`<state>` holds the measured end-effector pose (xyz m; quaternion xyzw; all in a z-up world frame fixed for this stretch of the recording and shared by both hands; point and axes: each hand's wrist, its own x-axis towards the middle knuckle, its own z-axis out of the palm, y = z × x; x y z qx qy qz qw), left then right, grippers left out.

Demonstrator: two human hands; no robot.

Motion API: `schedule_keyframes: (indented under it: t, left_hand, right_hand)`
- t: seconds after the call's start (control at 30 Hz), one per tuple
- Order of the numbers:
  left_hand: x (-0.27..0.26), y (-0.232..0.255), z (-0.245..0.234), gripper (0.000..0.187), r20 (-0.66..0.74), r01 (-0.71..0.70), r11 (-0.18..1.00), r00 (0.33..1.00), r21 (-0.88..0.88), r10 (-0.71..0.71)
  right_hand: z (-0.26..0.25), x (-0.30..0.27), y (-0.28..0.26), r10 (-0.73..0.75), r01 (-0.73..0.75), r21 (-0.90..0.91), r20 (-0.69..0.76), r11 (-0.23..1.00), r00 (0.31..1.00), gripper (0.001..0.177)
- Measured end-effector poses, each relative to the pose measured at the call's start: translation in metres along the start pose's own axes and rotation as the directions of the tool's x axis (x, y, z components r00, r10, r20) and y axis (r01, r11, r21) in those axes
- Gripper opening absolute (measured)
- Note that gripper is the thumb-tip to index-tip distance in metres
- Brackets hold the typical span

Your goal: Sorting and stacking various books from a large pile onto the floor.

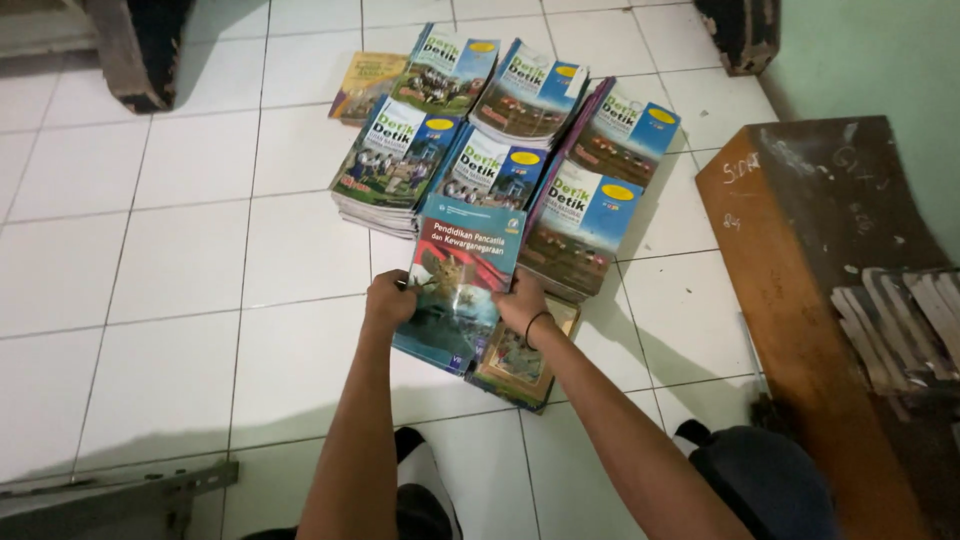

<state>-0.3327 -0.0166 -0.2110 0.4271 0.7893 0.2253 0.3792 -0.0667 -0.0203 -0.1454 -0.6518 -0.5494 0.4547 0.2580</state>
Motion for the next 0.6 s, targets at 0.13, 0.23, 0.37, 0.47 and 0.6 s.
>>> schedule_keyframes:
  t: [0.13,0.23,0.37,0.47,0.6]
  left_hand:
    - [-0.003,-0.019,-0.007,0.039,0.018,0.052,0.988,0.998,0.142,-0.055]
    - [-0.015,-0.015,-0.011,0.042,0.049,0.089,0.983,0.994,0.162,-0.098]
    - [-0.015,-0.037,0.009,0.045,0.096,0.165,0.961,0.977,0.222,-0.190]
    - [-0.010,-0.041,0.011,0.046,0.096,0.183,0.949,0.972,0.255,-0.213]
    - [-0.009,-0.036,0.018,0.048,0.090,0.201,0.951,0.970,0.234,-0.227]
  right_hand:
    - [0.013,-0.012,0.002,0.034,-0.019,-0.105,0.148,0.994,0.988,0.044]
    - [0.037,-0.001,0.040,0.043,-0.015,-0.200,0.136,0.980,0.990,0.039]
    - [0.065,0.012,0.079,0.062,-0.025,-0.222,0.161,0.975,0.985,0.036]
    - [0.075,0.017,0.081,0.103,-0.048,-0.291,0.180,0.956,0.978,0.035]
    - [0.069,0.010,0.071,0.141,-0.087,-0.296,0.168,0.951,0.976,0.035]
